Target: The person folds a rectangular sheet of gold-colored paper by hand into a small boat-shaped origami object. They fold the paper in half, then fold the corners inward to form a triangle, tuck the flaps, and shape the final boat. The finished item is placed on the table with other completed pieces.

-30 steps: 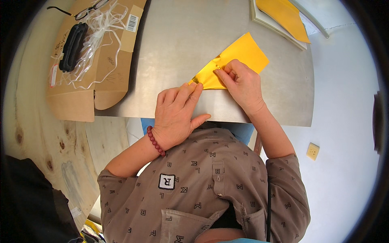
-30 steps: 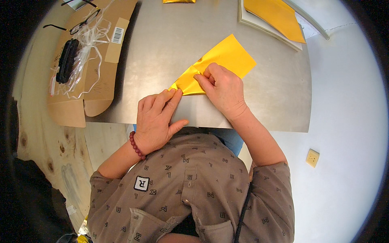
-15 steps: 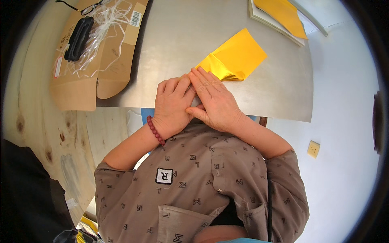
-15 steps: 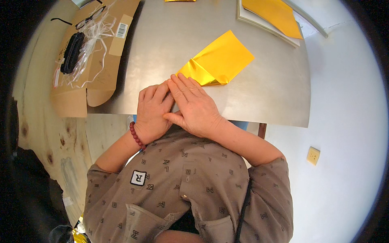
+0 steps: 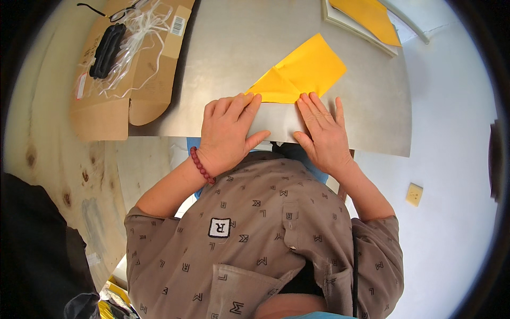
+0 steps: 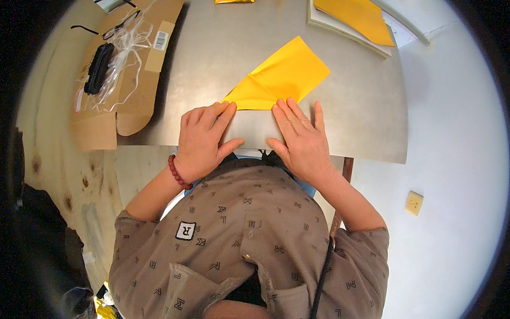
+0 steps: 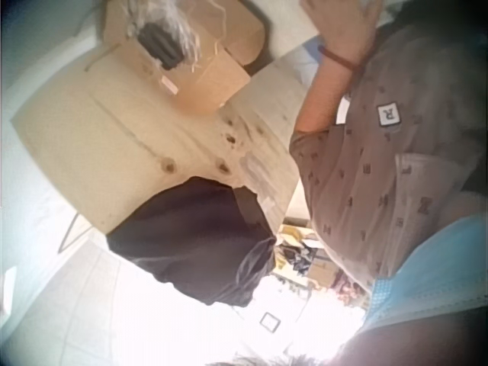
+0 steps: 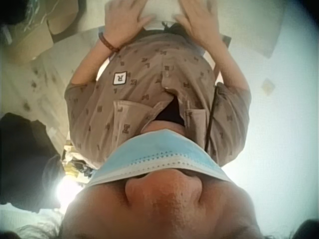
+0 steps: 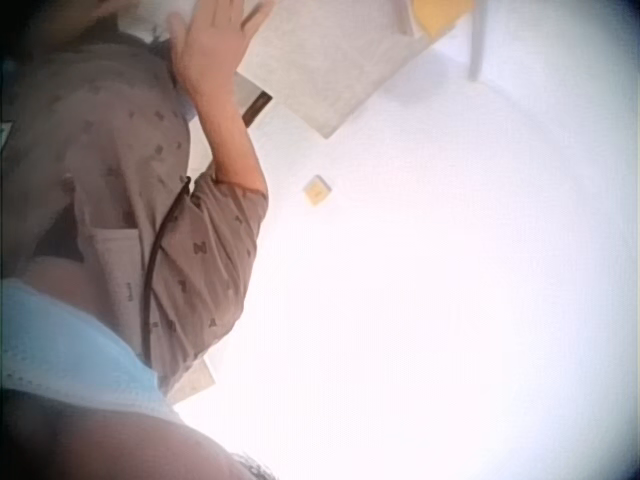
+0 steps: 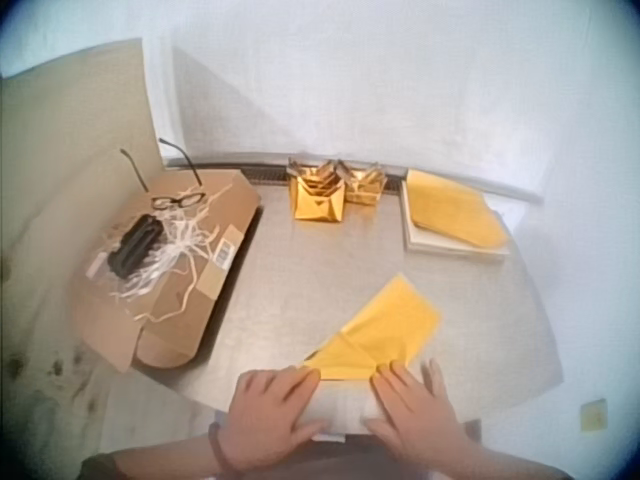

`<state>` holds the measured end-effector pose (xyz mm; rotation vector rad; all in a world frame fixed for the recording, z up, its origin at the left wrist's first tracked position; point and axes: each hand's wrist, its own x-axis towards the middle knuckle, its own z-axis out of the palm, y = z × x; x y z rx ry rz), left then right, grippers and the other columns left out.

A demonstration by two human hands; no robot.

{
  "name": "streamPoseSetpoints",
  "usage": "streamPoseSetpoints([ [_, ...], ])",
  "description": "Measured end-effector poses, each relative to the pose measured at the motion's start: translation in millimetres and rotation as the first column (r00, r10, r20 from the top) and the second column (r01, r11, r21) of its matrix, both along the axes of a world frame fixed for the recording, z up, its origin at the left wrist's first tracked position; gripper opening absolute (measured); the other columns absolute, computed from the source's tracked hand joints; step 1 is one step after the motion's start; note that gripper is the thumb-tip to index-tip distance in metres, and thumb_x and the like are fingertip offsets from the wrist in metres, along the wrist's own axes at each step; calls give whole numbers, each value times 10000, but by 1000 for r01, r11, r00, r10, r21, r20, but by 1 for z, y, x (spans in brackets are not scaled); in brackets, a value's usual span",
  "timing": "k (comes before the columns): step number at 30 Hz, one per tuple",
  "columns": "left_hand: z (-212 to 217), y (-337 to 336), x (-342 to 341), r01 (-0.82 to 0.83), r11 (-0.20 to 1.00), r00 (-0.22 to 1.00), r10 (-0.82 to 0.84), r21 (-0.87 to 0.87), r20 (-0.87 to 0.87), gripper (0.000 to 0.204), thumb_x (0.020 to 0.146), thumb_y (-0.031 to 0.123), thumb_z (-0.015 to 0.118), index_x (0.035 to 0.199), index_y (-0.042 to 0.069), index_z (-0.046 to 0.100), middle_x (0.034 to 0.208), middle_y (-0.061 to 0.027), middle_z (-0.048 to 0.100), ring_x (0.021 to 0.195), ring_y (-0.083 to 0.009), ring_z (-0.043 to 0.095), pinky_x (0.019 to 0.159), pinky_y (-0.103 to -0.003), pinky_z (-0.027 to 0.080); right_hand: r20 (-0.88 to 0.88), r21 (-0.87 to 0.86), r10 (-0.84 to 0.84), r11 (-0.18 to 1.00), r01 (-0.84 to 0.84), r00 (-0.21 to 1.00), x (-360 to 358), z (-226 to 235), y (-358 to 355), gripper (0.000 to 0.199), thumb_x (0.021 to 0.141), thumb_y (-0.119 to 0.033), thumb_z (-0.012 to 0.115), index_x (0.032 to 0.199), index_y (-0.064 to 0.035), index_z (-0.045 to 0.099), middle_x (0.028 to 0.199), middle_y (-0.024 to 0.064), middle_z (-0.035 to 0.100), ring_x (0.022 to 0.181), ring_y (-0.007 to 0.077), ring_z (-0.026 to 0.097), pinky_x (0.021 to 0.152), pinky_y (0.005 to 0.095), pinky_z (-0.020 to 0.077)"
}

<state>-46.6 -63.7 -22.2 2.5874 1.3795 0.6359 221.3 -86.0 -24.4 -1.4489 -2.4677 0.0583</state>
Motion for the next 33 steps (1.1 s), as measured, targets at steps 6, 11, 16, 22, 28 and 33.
streamPoseSetpoints([
  [6, 8, -3, 33, 168, 983, 982, -173, 77, 70, 721, 884, 427, 768, 1472, 59, 571, 1479, -94, 610, 1411, -249, 517, 1150, -470, 352, -42, -40, -20, 999, 18, 999, -1, -4, 0, 611, 987, -325, 680, 1498, -14, 556, 1566, 125, 558, 1512, 268, 452, 1272, 626, 172],
  [11, -11, -3, 46, 170, 985, 985, -171, 37, 38, 740, 914, 455, 725, 1514, 68, 528, 1484, -81, 606, 1395, -218, 531, 1147, -457, 351, -1, -53, -36, 998, 36, 999, -3, -2, 0, 562, 1005, -258, 639, 1508, -24, 548, 1561, 116, 563, 1508, 258, 454, 1272, 628, 174],
  [16, -13, -7, 14, 123, 992, 992, -122, 22, -22, 714, 915, 434, 727, 1516, 102, 534, 1491, -53, 600, 1403, -201, 521, 1141, -444, 355, 8, -54, -43, 998, 43, 999, -4, 0, -1, 546, 1002, -225, 631, 1505, -28, 552, 1558, 114, 566, 1508, 256, 453, 1270, 631, 179],
  [22, -2, -9, -25, 59, 998, 995, -59, -2, -77, 674, 927, 406, 725, 1511, 119, 546, 1485, -39, 591, 1383, -208, 515, 1124, -420, 375, 4, -34, -36, 999, 36, 999, -3, -2, -1, 546, 999, -224, 640, 1502, -28, 552, 1545, 115, 577, 1499, 255, 465, 1266, 634, 185],
  [28, 2, 2, -17, 57, 997, 997, -59, -48, -48, 597, 912, 387, 747, 1413, 92, 615, 1384, -63, 616, 1315, -283, 536, 1080, -434, 411, -25, -21, -47, 999, 46, 999, -3, -2, 0, 530, 1019, -301, 637, 1478, -41, 581, 1531, 100, 592, 1483, 258, 487, 1272, 636, 160],
  [33, 15, 8, -4, 183, 982, 982, -185, -44, -28, 547, 871, 371, 784, 1287, 39, 659, 1340, -107, 620, 1287, -328, 555, 1066, -462, 434, 80, -38, -5, 999, 8, 997, 15, 11, 13, 479, 1040, -324, 600, 1448, -73, 615, 1522, 87, 596, 1511, 284, 438, 1276, 641, 145],
])
